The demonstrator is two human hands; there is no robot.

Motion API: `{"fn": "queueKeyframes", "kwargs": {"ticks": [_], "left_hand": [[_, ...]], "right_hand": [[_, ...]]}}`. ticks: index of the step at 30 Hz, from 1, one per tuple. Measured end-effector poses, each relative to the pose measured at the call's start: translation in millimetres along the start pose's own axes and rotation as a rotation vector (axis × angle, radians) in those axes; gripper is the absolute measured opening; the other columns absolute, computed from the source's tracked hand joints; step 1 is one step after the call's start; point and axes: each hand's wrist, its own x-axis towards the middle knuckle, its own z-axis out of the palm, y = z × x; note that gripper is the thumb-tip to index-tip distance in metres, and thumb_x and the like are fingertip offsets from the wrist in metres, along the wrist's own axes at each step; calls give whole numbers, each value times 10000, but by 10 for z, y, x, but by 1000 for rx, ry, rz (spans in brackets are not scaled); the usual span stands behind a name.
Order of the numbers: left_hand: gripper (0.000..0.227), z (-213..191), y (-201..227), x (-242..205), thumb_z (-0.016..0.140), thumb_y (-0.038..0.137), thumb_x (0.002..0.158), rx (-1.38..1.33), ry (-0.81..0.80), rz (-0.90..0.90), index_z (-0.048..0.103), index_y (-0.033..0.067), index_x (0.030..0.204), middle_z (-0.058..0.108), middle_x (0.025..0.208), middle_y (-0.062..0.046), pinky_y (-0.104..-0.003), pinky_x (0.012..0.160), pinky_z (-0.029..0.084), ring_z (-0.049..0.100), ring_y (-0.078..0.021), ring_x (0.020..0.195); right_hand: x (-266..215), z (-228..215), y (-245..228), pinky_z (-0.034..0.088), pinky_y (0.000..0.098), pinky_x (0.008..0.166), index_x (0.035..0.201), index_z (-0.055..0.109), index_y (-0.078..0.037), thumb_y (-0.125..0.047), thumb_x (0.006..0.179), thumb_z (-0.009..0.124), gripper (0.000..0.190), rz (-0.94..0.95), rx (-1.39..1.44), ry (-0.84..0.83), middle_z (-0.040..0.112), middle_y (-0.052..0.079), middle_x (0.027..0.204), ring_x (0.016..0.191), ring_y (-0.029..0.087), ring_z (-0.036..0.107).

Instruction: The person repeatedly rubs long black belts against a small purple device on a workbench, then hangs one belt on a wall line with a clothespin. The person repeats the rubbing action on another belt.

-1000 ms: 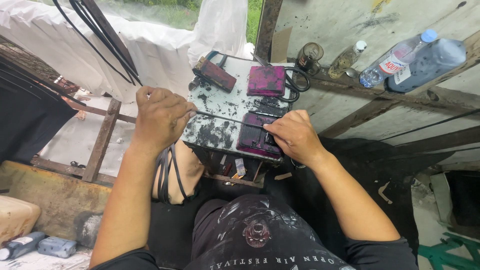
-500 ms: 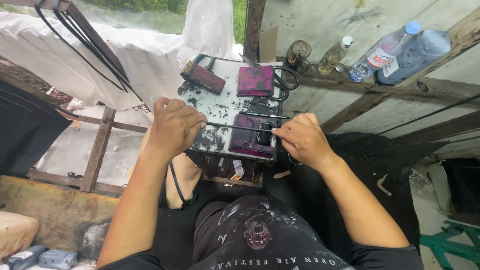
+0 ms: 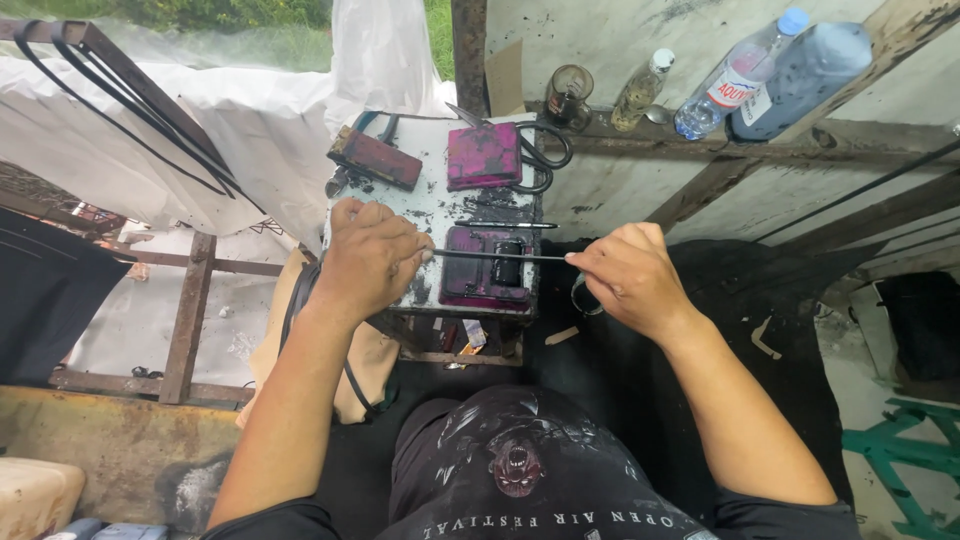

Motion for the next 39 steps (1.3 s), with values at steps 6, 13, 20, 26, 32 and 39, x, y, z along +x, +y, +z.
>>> {"fn": "queueKeyframes", "kwargs": {"ticks": [6,13,20,26,32,39], "left_hand": [[28,149,116,76,782,237,879,-36,0,32,804,224,890,739,809,45,-426,1031,317,585,-159,909],[37,209,283,212,784,247,860,-92,30,98,794,214,873,720,781,40,-420,991,334,576,-169,876],[29,316,378,314,774,243,871,-131,64,123,799,236,858,714,763,63,-382,948,339,563,-148,845],[24,327,452,372,779,215,862,-167,69,139,800,209,851,700,740,47,-377,930,341,556,-160,817],[40,377,475,408,764,240,877,-176,66,154,795,218,863,695,753,58,-382,926,343,548,-159,826],[93,359,440,486,757,256,904,-269,-91,121,787,169,918,736,814,7,-361,875,426,629,-186,820]], "right_hand": [[-145,-111,95,431,324,894,979,782,-220,-121,941,722,121,40,-42,9,683,-88,851,862,143,617],[-274,-263,144,426,332,894,980,785,-216,-144,958,723,98,114,-75,0,700,-81,858,875,148,626],[-390,-347,222,422,331,888,969,785,-221,-155,972,722,91,140,-132,4,691,-91,836,871,144,625],[-448,-396,244,416,335,896,967,789,-212,-143,981,735,88,172,-148,8,702,-81,848,882,160,624],[-492,-407,301,411,331,907,982,785,-218,-157,997,729,84,183,-175,5,705,-91,874,914,156,628],[-408,-486,333,412,341,944,1015,788,-190,-136,966,732,92,233,-83,-59,739,-68,905,950,169,663]]}}
